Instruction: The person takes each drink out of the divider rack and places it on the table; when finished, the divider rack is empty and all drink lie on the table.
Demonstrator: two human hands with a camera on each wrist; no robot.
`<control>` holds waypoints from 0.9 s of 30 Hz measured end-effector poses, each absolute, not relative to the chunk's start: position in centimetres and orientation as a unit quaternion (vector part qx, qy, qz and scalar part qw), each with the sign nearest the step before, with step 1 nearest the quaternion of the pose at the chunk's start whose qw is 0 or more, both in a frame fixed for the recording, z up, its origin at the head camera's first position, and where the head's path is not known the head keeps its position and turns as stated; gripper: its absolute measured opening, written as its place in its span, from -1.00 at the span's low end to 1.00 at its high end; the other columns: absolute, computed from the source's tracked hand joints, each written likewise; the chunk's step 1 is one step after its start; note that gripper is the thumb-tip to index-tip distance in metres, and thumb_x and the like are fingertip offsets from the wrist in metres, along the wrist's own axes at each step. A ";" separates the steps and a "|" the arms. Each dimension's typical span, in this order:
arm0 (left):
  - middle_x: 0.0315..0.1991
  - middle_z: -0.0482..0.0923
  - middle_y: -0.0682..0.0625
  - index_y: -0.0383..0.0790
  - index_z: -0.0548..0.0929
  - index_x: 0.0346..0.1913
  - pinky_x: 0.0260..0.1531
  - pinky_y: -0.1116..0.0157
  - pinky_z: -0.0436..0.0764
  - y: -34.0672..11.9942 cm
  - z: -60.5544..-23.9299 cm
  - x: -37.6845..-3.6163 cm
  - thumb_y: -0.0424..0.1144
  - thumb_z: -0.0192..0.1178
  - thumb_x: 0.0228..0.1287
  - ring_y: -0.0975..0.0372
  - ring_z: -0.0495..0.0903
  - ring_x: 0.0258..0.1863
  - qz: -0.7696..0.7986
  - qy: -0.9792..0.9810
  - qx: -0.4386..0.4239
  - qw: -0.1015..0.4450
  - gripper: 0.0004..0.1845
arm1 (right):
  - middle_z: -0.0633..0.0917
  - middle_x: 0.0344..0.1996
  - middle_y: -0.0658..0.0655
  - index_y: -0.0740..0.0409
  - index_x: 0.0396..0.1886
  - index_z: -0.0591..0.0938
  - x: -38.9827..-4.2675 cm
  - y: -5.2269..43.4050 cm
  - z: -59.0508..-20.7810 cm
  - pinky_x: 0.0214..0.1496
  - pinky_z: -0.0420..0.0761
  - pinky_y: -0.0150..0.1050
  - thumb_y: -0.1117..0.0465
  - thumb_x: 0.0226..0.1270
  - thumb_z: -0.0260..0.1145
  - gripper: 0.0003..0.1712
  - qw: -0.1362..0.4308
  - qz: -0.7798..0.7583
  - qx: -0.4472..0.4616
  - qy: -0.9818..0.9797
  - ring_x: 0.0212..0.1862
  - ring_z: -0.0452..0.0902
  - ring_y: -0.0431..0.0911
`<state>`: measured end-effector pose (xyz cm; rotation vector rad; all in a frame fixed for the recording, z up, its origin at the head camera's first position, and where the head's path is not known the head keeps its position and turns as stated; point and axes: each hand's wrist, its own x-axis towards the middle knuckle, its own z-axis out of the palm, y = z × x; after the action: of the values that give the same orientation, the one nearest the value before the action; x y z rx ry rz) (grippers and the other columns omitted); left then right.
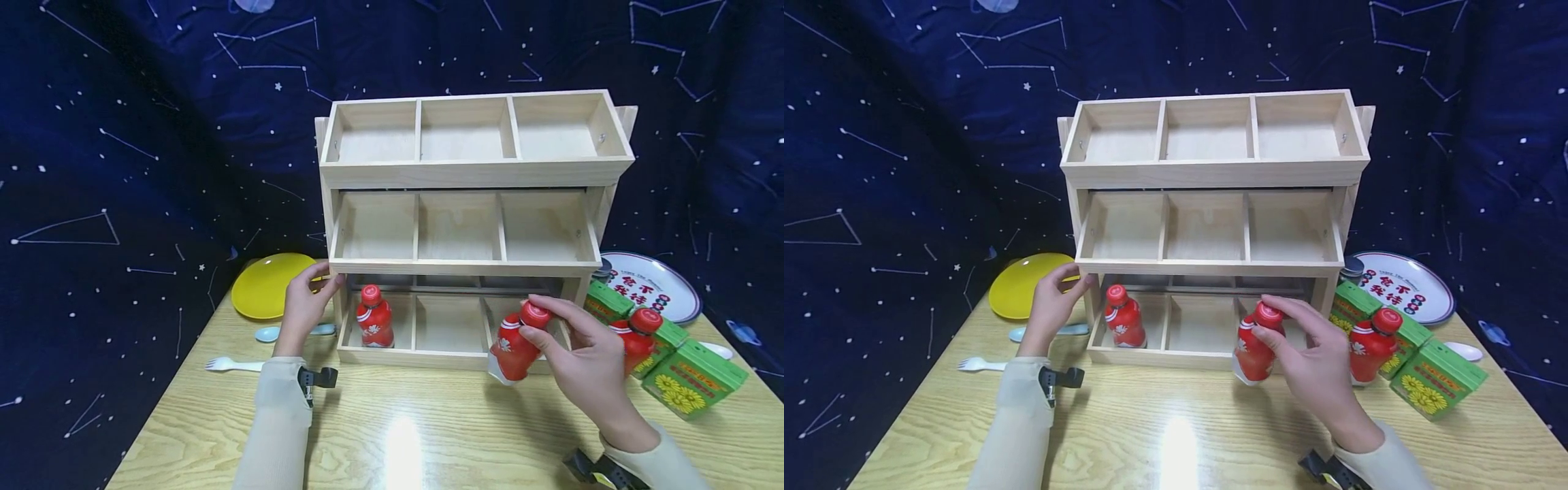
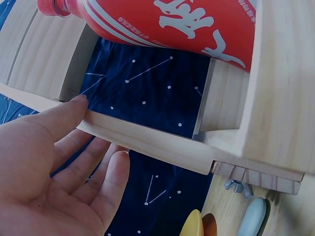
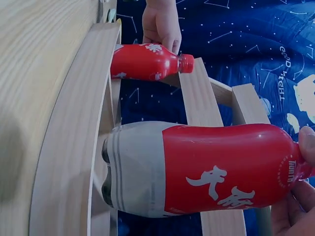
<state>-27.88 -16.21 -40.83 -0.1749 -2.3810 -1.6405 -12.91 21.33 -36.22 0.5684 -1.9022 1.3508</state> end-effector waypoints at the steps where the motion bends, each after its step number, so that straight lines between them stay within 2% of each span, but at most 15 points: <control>1: 0.16 0.56 -0.04 -0.11 0.60 0.22 0.04 0.11 0.64 -16.2 -40.9 -27.9 -0.05 0.34 0.29 0.05 0.61 0.07 -0.563 -0.815 -0.060 0.123 -0.52 | 0.72 -0.13 0.27 0.56 -0.04 0.63 -12.6 21.7 -36.3 0.05 0.59 -0.45 0.80 -0.25 0.43 -0.39 0.365 0.526 0.226 -0.734 -0.09 0.63 -0.13; 4: 0.16 0.57 -0.05 -0.12 0.60 0.23 0.03 0.11 0.64 -16.2 -40.9 -27.8 -0.04 0.34 0.29 0.05 0.61 0.06 -0.563 -0.815 -0.063 0.121 -0.51 | 0.72 -0.11 0.23 0.57 -0.03 0.62 -11.4 23.1 -36.5 -0.17 0.58 -0.55 0.79 -0.23 0.43 -0.40 0.361 0.516 0.207 -0.749 -0.17 0.61 -0.18; 7: 0.16 0.57 -0.04 -0.12 0.59 0.23 0.02 0.12 0.64 -16.2 -40.8 -27.8 -0.03 0.34 0.28 0.06 0.62 0.05 -0.563 -0.815 -0.061 0.121 -0.50 | 0.73 -0.07 0.07 0.49 0.04 0.63 -10.3 24.6 -36.9 -0.22 0.56 -0.62 0.77 -0.17 0.43 -0.36 0.342 0.493 0.142 -0.788 -0.18 0.62 -0.23; 10: 0.16 0.56 -0.05 -0.12 0.59 0.24 0.02 0.10 0.65 -16.1 -40.7 -27.7 -0.04 0.34 0.29 0.05 0.61 0.06 -0.563 -0.815 -0.062 0.121 -0.51 | 0.72 -0.07 -0.03 0.45 0.07 0.63 -9.2 25.7 -36.9 -0.07 0.59 -0.54 0.75 -0.13 0.43 -0.36 0.326 0.482 0.078 -0.810 -0.15 0.64 -0.26; 13: 0.16 0.56 -0.05 -0.12 0.60 0.23 0.01 0.09 0.65 -16.2 -40.8 -27.7 -0.03 0.34 0.28 0.04 0.62 0.05 -0.563 -0.815 -0.062 0.123 -0.50 | 0.70 -0.11 -0.04 0.44 0.06 0.63 -8.5 26.9 -37.1 -0.05 0.56 -0.58 0.73 -0.10 0.43 -0.39 0.329 0.473 0.036 -0.816 -0.22 0.61 -0.27; 16: 0.16 0.57 -0.06 -0.13 0.60 0.23 0.02 0.10 0.65 -16.2 -40.9 -27.7 -0.01 0.34 0.28 0.04 0.62 0.05 -0.562 -0.816 -0.063 0.123 -0.49 | 0.69 -0.09 -0.04 0.40 0.08 0.64 -7.9 27.9 -37.2 -0.02 0.52 -0.61 0.69 -0.04 0.43 -0.42 0.331 0.466 -0.003 -0.821 -0.17 0.60 -0.27; 21: 0.15 0.57 -0.04 -0.11 0.60 0.23 0.01 0.11 0.65 -16.3 -41.0 -27.8 -0.02 0.34 0.28 0.05 0.61 0.05 -0.561 -0.816 -0.059 0.126 -0.51 | 0.67 -0.01 -0.06 0.34 0.13 0.63 -7.2 29.6 -37.6 -0.04 0.49 -0.65 0.62 0.09 0.40 -0.46 0.327 0.450 -0.057 -0.829 -0.03 0.57 -0.33; 27: 0.15 0.57 -0.05 -0.13 0.60 0.23 0.02 0.10 0.65 -16.3 -40.9 -28.0 -0.05 0.34 0.30 0.04 0.62 0.05 -0.561 -0.815 -0.064 0.129 -0.52 | 0.62 -0.09 -0.20 0.35 0.15 0.61 -6.7 31.7 -38.6 -0.13 0.50 -0.68 0.60 0.16 0.36 -0.48 0.328 0.448 -0.106 -0.825 -0.12 0.57 -0.39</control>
<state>-27.96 -16.26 -40.94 -0.1859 -2.3691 -1.6305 -6.71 31.70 -38.56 -0.2763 -2.1584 1.1734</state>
